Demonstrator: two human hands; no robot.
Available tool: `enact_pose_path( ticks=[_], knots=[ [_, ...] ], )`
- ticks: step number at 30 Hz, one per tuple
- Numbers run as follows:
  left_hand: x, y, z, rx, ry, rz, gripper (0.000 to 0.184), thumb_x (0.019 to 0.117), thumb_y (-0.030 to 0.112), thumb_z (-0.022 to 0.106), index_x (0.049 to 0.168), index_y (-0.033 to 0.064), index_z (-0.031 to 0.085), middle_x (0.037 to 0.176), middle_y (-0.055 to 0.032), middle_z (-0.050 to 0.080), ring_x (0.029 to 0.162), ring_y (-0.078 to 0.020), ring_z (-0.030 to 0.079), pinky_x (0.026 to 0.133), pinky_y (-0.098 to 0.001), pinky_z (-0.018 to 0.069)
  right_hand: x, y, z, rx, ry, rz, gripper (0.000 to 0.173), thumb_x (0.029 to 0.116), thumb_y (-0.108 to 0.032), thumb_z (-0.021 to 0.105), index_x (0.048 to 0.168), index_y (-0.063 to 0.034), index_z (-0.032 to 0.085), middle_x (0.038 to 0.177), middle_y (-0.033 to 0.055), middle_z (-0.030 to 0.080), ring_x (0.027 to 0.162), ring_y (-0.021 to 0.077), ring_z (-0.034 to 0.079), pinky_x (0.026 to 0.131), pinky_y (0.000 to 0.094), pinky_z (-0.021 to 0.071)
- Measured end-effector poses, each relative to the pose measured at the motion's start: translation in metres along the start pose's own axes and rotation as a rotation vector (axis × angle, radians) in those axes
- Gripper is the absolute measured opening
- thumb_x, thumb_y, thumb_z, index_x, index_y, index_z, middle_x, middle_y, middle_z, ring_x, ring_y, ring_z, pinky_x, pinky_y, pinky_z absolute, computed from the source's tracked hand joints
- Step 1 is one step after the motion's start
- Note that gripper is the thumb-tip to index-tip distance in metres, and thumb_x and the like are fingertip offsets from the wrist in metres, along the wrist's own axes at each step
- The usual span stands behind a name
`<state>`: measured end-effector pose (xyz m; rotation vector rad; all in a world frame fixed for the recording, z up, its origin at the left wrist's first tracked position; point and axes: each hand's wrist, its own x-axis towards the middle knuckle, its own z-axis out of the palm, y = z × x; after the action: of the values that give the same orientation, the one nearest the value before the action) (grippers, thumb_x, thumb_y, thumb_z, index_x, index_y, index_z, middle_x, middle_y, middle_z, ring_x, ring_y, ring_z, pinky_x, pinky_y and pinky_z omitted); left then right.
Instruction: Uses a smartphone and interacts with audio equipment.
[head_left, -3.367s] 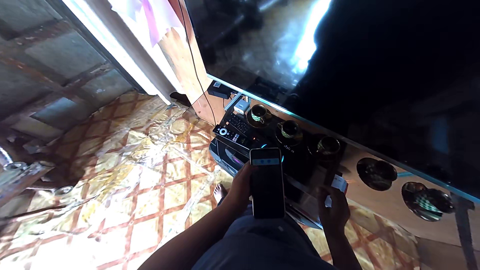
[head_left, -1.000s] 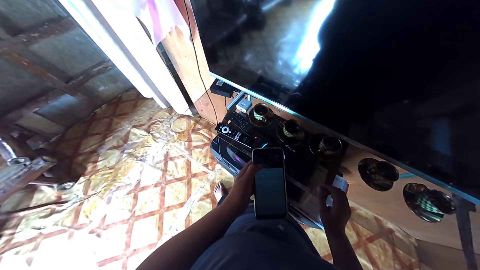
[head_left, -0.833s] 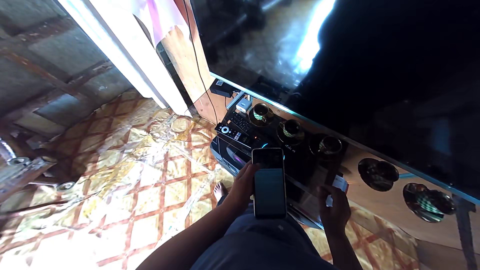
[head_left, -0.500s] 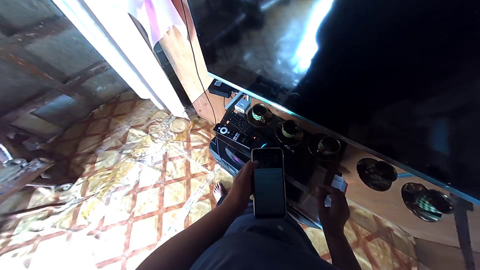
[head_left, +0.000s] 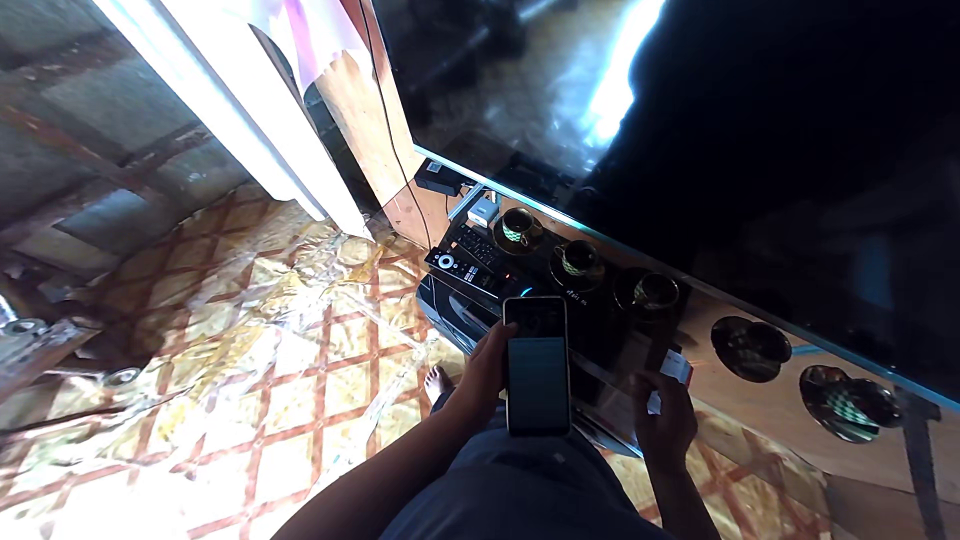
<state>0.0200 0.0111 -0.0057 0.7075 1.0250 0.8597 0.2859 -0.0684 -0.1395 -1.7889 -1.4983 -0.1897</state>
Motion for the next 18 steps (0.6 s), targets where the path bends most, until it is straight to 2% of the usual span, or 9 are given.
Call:
enact_pose_path(
  ticks=[3, 10, 13, 18],
  knots=[
    [-0.0001, -0.0009, -0.0019, 0.011, -0.020, 0.005, 0.037, 0.1108, 0.024, 0.029, 0.135, 0.0059, 0.051, 0.101, -0.0041, 0.070, 0.091, -0.0108, 0.070, 0.080, -0.0298, 0.0597, -0.0001, -0.0003, -0.0008, -0.003, -0.006, 0.001, 0.041, 0.0995, -0.034, 0.052, 0.097, 0.0001, 0.074, 0.087, 0.0155, 0.071, 0.080, 0.0291, 0.068, 0.076, 0.0428, 0.0552],
    [-0.0028, 0.0011, -0.0016, 0.029, -0.033, 0.027, 0.031, 0.1080, 0.018, 0.037, 0.133, 0.0063, 0.051, 0.102, -0.0018, 0.069, 0.090, -0.0087, 0.070, 0.079, -0.0278, 0.0598, -0.0001, -0.0012, -0.0010, -0.001, -0.003, 0.001, 0.040, 0.0995, -0.034, 0.052, 0.098, -0.0002, 0.074, 0.087, 0.0155, 0.071, 0.080, 0.0290, 0.068, 0.074, 0.0422, 0.0551],
    [-0.0035, 0.0007, -0.0027, 0.044, -0.040, 0.039, 0.033, 0.1066, 0.018, 0.039, 0.135, 0.0058, 0.051, 0.106, -0.0032, 0.069, 0.093, -0.0098, 0.070, 0.081, -0.0293, 0.0598, -0.0002, -0.0013, -0.0019, 0.004, -0.018, 0.000, 0.041, 0.0998, -0.033, 0.052, 0.099, 0.0019, 0.073, 0.088, 0.0174, 0.071, 0.081, 0.0318, 0.069, 0.075, 0.0472, 0.0560],
    [-0.0045, -0.0009, -0.0034, 0.043, -0.021, 0.050, 0.032, 0.1060, 0.014, 0.037, 0.132, 0.0058, 0.053, 0.105, -0.0025, 0.069, 0.092, -0.0090, 0.069, 0.079, -0.0286, 0.0595, -0.0001, -0.0017, -0.0016, 0.002, -0.015, 0.002, 0.041, 0.0999, -0.033, 0.052, 0.098, 0.0019, 0.073, 0.087, 0.0177, 0.071, 0.080, 0.0321, 0.069, 0.074, 0.0461, 0.0557]
  ],
)
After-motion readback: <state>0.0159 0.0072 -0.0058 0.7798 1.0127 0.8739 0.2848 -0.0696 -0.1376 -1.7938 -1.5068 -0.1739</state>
